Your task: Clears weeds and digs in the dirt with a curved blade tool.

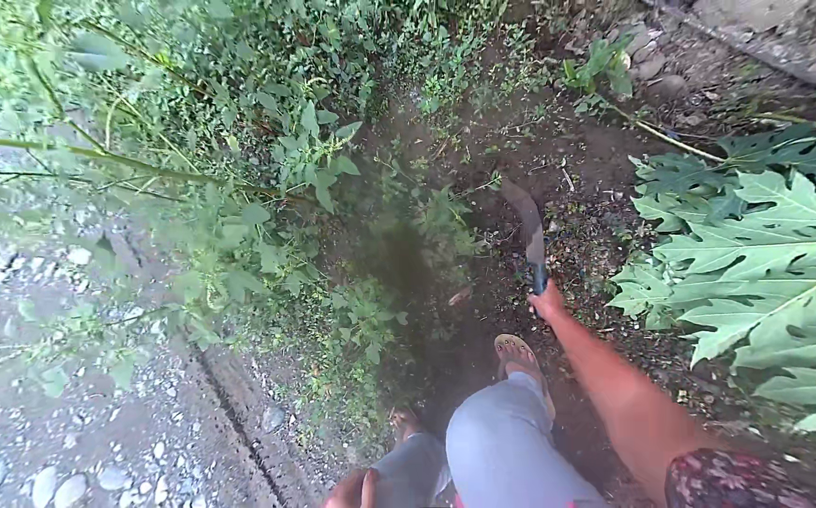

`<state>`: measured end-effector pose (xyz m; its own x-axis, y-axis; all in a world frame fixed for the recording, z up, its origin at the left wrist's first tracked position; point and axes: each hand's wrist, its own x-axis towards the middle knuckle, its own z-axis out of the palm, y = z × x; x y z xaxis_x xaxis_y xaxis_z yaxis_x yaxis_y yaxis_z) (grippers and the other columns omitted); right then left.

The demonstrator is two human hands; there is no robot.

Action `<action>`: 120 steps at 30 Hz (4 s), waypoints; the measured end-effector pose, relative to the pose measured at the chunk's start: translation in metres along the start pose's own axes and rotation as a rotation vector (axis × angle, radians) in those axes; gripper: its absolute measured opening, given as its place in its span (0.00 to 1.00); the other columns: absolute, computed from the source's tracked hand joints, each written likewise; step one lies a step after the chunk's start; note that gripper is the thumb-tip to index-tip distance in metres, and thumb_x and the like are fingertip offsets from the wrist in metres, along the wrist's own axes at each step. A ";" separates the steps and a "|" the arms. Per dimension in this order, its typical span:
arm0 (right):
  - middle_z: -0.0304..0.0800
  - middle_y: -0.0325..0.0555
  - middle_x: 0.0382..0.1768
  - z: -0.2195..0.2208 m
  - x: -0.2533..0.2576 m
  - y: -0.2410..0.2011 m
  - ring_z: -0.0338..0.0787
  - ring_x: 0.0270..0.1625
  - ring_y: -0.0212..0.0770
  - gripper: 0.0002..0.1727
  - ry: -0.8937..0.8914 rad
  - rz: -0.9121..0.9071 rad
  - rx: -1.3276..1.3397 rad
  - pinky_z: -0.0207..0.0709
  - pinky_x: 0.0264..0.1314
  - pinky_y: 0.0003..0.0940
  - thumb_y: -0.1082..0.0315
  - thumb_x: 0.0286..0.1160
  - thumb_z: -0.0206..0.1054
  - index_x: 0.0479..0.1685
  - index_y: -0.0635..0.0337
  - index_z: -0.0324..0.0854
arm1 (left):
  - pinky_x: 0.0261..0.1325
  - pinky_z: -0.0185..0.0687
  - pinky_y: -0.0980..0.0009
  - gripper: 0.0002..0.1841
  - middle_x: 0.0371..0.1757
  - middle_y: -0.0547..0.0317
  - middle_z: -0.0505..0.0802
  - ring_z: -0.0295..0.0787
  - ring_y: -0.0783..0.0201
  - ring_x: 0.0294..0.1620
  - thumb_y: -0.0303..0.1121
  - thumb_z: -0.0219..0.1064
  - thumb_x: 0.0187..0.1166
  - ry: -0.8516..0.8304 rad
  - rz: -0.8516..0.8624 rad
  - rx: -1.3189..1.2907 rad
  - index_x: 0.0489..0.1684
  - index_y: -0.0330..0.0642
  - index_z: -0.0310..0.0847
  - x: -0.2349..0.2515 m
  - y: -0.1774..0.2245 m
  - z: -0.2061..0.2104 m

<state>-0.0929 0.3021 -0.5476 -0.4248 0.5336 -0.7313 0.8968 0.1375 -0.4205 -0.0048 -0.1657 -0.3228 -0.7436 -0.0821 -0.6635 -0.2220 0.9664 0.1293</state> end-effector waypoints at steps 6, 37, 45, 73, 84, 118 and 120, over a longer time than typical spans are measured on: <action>0.86 0.59 0.42 -0.015 -0.061 0.095 0.89 0.31 0.46 0.35 -0.114 0.007 0.236 0.87 0.39 0.45 0.62 0.85 0.69 0.84 0.67 0.58 | 0.64 0.80 0.32 0.22 0.54 0.46 0.97 0.93 0.40 0.61 0.50 0.54 0.89 -0.034 -0.055 0.027 0.57 0.50 0.93 0.004 0.018 0.004; 0.87 0.63 0.56 0.005 -0.147 0.148 0.87 0.51 0.54 0.32 -0.152 0.167 0.416 0.81 0.56 0.55 0.48 0.92 0.59 0.81 0.67 0.69 | 0.71 0.79 0.38 0.24 0.64 0.47 0.94 0.89 0.44 0.70 0.52 0.48 0.92 -0.053 -0.084 0.015 0.66 0.53 0.89 -0.026 0.048 0.003; 0.92 0.56 0.42 -0.004 -0.133 0.143 0.93 0.37 0.46 0.30 -0.204 0.164 0.422 0.87 0.43 0.46 0.47 0.93 0.57 0.70 0.70 0.73 | 0.72 0.80 0.39 0.25 0.66 0.51 0.94 0.88 0.48 0.71 0.52 0.47 0.90 -0.055 -0.081 -0.014 0.66 0.54 0.88 -0.020 0.047 0.009; 0.83 0.77 0.66 -0.134 -0.177 -0.020 0.85 0.71 0.70 0.36 0.040 -0.242 -0.847 0.78 0.71 0.65 0.67 0.71 0.76 0.75 0.78 0.67 | 0.73 0.80 0.41 0.24 0.67 0.50 0.93 0.87 0.48 0.73 0.50 0.47 0.91 -0.039 -0.005 0.002 0.67 0.52 0.88 -0.005 0.037 0.008; 0.80 0.72 0.72 -0.137 -0.193 -0.039 0.82 0.76 0.65 0.30 0.007 -0.070 -0.762 0.73 0.76 0.64 0.64 0.79 0.69 0.74 0.78 0.72 | 0.71 0.80 0.39 0.24 0.67 0.51 0.93 0.88 0.47 0.72 0.52 0.48 0.92 0.009 0.012 0.029 0.67 0.55 0.88 0.008 0.023 0.014; 0.83 0.51 0.32 0.023 -0.106 -0.031 0.85 0.26 0.41 0.18 0.224 0.057 0.871 0.86 0.31 0.37 0.69 0.83 0.67 0.64 0.69 0.71 | 0.80 0.70 0.37 0.25 0.71 0.31 0.86 0.81 0.36 0.77 0.46 0.56 0.93 -0.474 0.631 0.260 0.74 0.34 0.79 0.098 0.205 -0.002; 0.88 0.60 0.44 0.042 -0.100 -0.004 0.91 0.37 0.49 0.27 0.075 0.044 0.388 0.87 0.45 0.45 0.71 0.79 0.69 0.75 0.72 0.68 | 0.80 0.68 0.34 0.28 0.73 0.29 0.84 0.79 0.33 0.78 0.49 0.58 0.91 -0.584 0.550 0.357 0.74 0.33 0.79 0.105 0.200 0.000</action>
<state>-0.0591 0.2129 -0.4953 -0.3635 0.5934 -0.7181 0.7945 -0.2051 -0.5716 -0.1269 0.0188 -0.3666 -0.2233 0.4611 -0.8588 0.3564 0.8586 0.3684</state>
